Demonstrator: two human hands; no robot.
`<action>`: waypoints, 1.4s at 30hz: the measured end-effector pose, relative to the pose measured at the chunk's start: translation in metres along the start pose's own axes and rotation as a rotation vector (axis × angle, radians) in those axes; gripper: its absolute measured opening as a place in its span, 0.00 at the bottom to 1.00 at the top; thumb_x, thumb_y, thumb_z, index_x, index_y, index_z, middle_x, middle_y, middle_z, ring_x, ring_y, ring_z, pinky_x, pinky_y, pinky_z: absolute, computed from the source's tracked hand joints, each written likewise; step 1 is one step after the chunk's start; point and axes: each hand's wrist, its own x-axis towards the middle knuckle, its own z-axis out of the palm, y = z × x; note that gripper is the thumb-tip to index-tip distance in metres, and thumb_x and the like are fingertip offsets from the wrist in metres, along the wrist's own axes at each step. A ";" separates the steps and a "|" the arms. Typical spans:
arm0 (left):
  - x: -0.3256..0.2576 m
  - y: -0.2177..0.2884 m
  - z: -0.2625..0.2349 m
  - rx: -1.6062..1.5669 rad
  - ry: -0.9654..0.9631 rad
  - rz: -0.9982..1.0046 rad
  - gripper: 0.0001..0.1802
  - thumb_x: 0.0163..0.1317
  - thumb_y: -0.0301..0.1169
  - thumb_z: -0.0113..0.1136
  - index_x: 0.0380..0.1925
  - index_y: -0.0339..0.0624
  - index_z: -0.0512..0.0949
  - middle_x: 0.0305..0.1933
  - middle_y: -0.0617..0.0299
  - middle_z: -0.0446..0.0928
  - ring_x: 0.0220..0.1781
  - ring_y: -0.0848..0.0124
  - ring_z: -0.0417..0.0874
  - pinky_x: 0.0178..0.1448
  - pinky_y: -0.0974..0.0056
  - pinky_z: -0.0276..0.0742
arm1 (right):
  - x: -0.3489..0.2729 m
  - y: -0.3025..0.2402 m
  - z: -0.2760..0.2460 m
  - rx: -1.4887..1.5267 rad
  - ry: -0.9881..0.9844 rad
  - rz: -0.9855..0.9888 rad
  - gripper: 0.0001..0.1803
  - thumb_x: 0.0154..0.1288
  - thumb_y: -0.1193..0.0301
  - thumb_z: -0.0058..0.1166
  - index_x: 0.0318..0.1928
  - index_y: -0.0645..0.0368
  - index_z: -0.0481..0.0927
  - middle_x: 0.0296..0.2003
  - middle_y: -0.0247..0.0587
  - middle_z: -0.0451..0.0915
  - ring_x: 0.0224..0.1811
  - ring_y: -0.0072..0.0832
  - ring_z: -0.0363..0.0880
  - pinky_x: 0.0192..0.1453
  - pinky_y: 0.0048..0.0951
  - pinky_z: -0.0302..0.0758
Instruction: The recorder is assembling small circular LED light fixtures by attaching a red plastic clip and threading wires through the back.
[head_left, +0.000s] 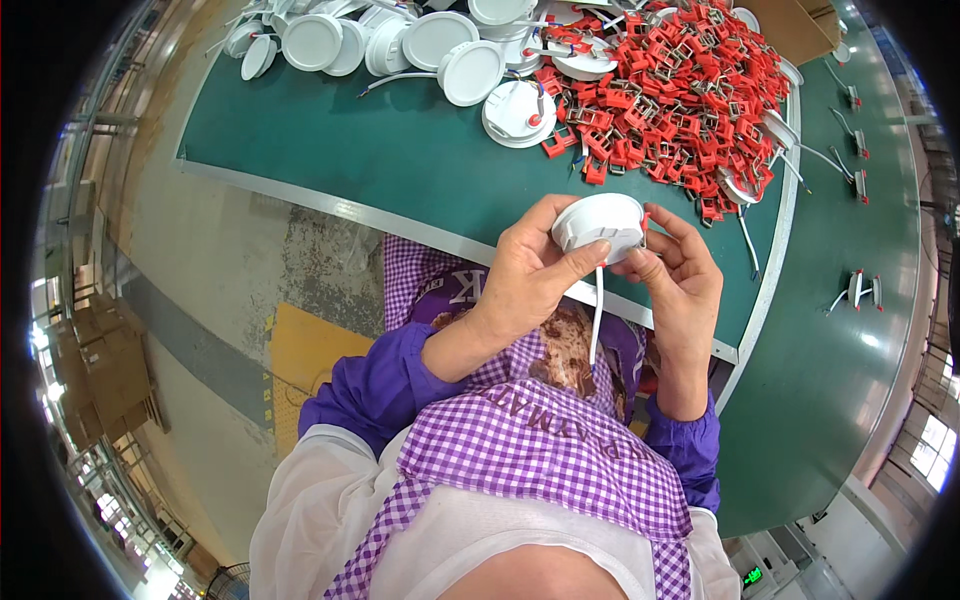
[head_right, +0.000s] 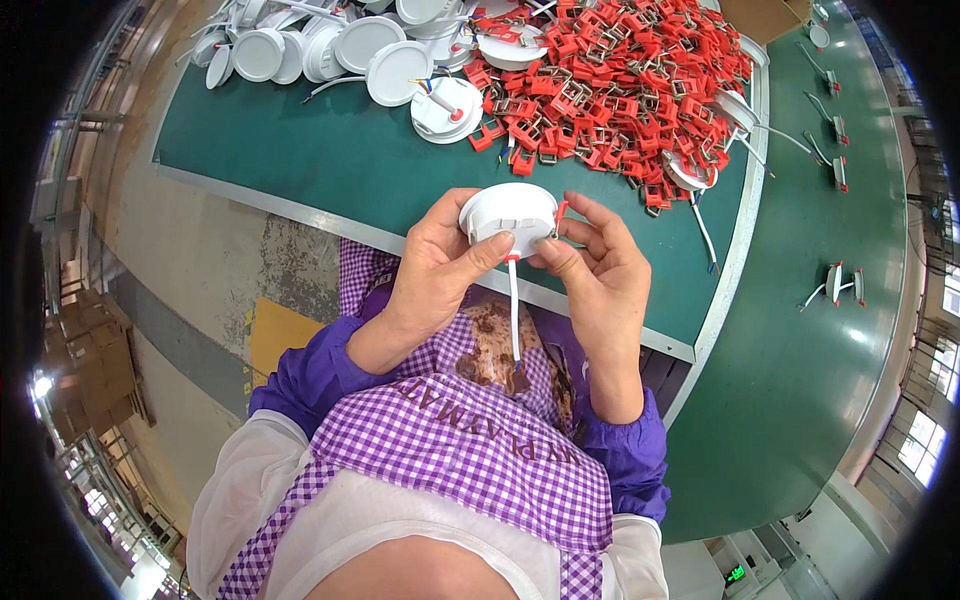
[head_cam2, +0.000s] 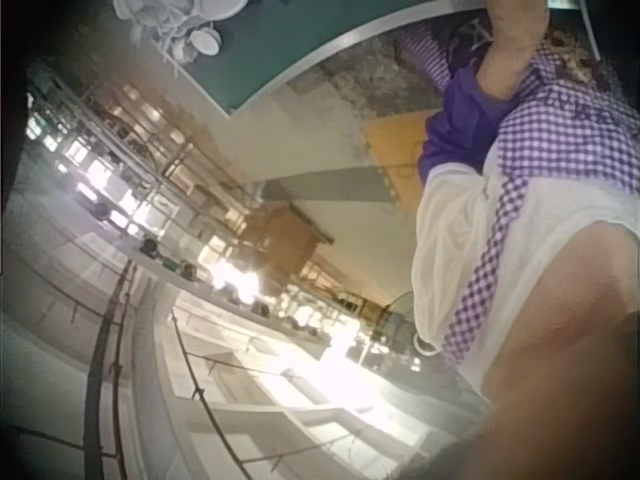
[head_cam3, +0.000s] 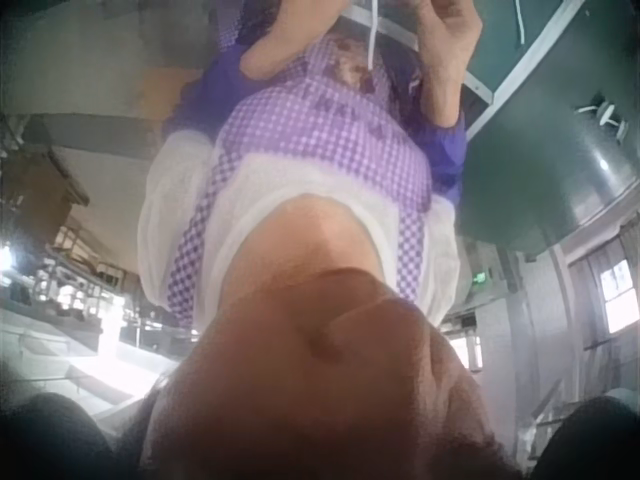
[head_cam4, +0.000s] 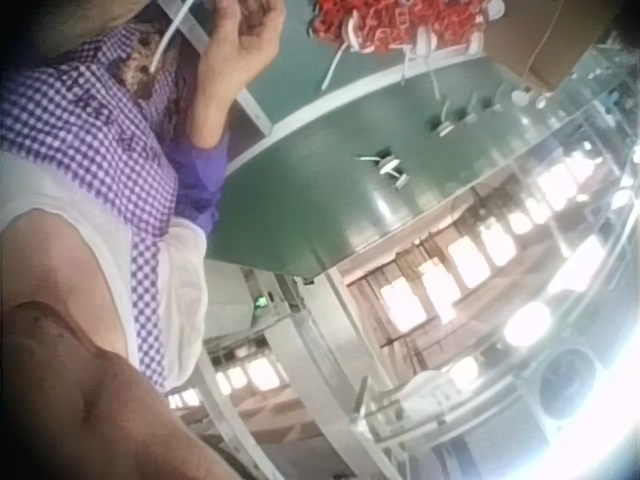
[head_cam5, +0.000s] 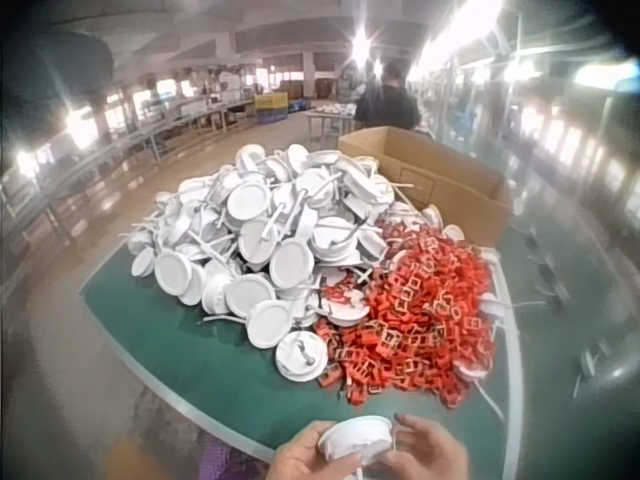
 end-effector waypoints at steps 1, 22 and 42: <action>-0.001 0.001 0.000 -0.002 -0.005 -0.021 0.18 0.63 0.26 0.64 0.51 0.33 0.72 0.45 0.61 0.79 0.47 0.77 0.79 0.52 0.69 0.77 | -0.001 -0.002 -0.001 0.018 -0.027 0.039 0.24 0.63 0.81 0.60 0.59 0.72 0.69 0.43 0.51 0.83 0.41 0.30 0.84 0.45 0.25 0.81; 0.003 0.038 -0.036 -0.277 -0.036 -0.385 0.24 0.68 0.23 0.51 0.63 0.36 0.60 0.60 0.51 0.72 0.60 0.59 0.78 0.60 0.53 0.80 | 0.091 0.019 -0.006 -0.836 0.348 -0.314 0.11 0.63 0.69 0.62 0.42 0.63 0.81 0.20 0.42 0.79 0.23 0.29 0.80 0.30 0.31 0.74; 0.008 0.016 -0.023 -0.089 -0.103 -0.378 0.21 0.67 0.31 0.59 0.56 0.34 0.69 0.50 0.56 0.79 0.49 0.69 0.82 0.46 0.60 0.86 | 0.032 0.023 -0.030 0.146 0.059 0.008 0.08 0.67 0.78 0.56 0.41 0.65 0.71 0.36 0.52 0.84 0.32 0.30 0.86 0.33 0.23 0.82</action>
